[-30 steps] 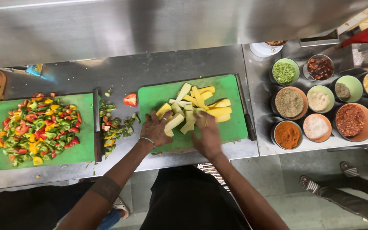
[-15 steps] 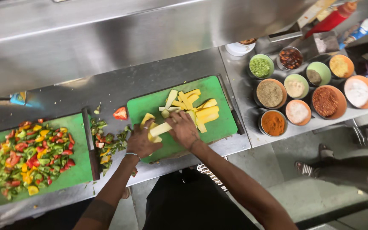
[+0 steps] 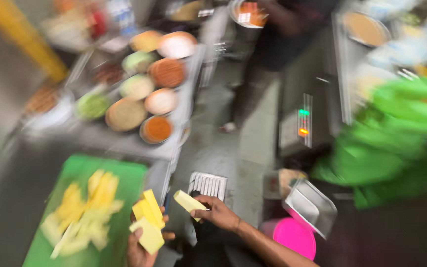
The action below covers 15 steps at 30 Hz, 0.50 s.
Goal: The person slices yellow squash and zucchini into thin strips on a green cutting board using a knife, gathering the cut pieces into a pile. They also scoop diced mixed peppers from a neighboring board into a plastic container and continue slicing more squash pieces.
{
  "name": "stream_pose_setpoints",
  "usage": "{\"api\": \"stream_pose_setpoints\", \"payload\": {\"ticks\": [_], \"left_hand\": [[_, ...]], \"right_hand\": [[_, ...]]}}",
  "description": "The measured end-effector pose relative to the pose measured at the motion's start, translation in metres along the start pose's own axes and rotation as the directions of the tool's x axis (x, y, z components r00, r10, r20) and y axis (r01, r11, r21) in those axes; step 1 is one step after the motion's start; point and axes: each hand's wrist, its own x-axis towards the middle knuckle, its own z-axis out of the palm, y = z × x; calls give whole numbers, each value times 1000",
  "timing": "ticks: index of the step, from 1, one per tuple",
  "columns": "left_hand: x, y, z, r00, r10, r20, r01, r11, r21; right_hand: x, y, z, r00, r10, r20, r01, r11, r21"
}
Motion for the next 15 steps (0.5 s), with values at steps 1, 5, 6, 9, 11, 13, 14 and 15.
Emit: {"api": "stream_pose_setpoints", "payload": {"ticks": [1, 5, 6, 9, 11, 13, 14, 15], "left_hand": [[19, -25, 8, 995, -61, 85, 60, 998, 8], [93, -102, 43, 900, -371, 227, 361, 928, 88], [115, -121, 56, 868, -426, 256, 409, 905, 120], [195, -177, 108, 781, -551, 292, 510, 834, 210], [234, -224, 155, 743, -589, 318, 534, 808, 248], [264, -271, 208, 726, -592, 350, 528, 806, 266], [273, -294, 235, 726, -613, 312, 544, 789, 285], [285, -317, 264, 729, -626, 276, 554, 777, 299]], "right_hand": [[-20, -2, -30, 994, -11, -109, 8, 999, -33], [-84, -37, -165, 766, -428, -479, 262, 889, -376], [-97, -53, -207, 673, -452, -586, 218, 878, -426], [-133, -110, -361, 394, -729, -560, 92, 638, -765], [-173, -145, -461, 285, -859, -425, -276, 351, -895], [-210, -176, -557, 197, -887, -418, -447, 299, -843], [-228, -187, -600, 173, -888, -426, -502, 293, -814], [-242, -199, -645, 147, -894, -423, -552, 281, -785]]}}
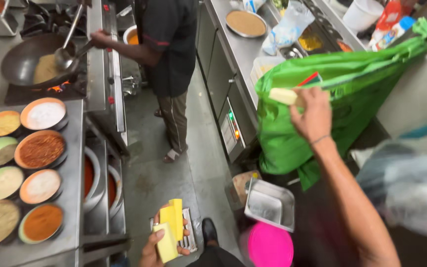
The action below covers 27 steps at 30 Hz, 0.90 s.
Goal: The person slices yellow squash and zucchini into thin strips on a green cutting board using a knife, gathering the cut pieces into a pile. They also scoop diced mixed peppers from a neighboring board into a plastic container and continue slicing more squash pieces.
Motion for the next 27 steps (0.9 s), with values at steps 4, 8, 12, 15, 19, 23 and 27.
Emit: {"api": "stream_pose_setpoints", "payload": {"ticks": [4, 8, 12, 15, 19, 23, 27], "left_hand": [[127, -5, 99, 999, -54, -5, 54, 998, 29], [241, 3, 200, 997, -69, 32, 63, 981, 181], [334, 17, 280, 992, -90, 93, 62, 960, 273], [422, 32, 322, 977, -112, 180, 28, 910, 413], [551, 41, 389, 920, -58, 388, -266, 636, 724], [656, 17, 484, 806, -234, 544, -319, 603, 731], [702, -37, 527, 863, -452, 227, -86, 313, 946]], "right_hand": [[92, 130, 24, 999, -16, 43, 26, 973, -231], [141, 208, 36, 985, 54, 164, 5, 940, -340], [105, 236, 18, 996, -9, -86, 11, 1000, 18], [29, 232, 19, 986, 111, -125, -83, 974, 209], [-93, 215, 51, 946, 291, 144, -322, 780, 537], [-169, 202, 99, 690, 319, 650, -668, 628, 400], [-167, 200, 159, 347, 198, 917, -731, 670, 132]]}}
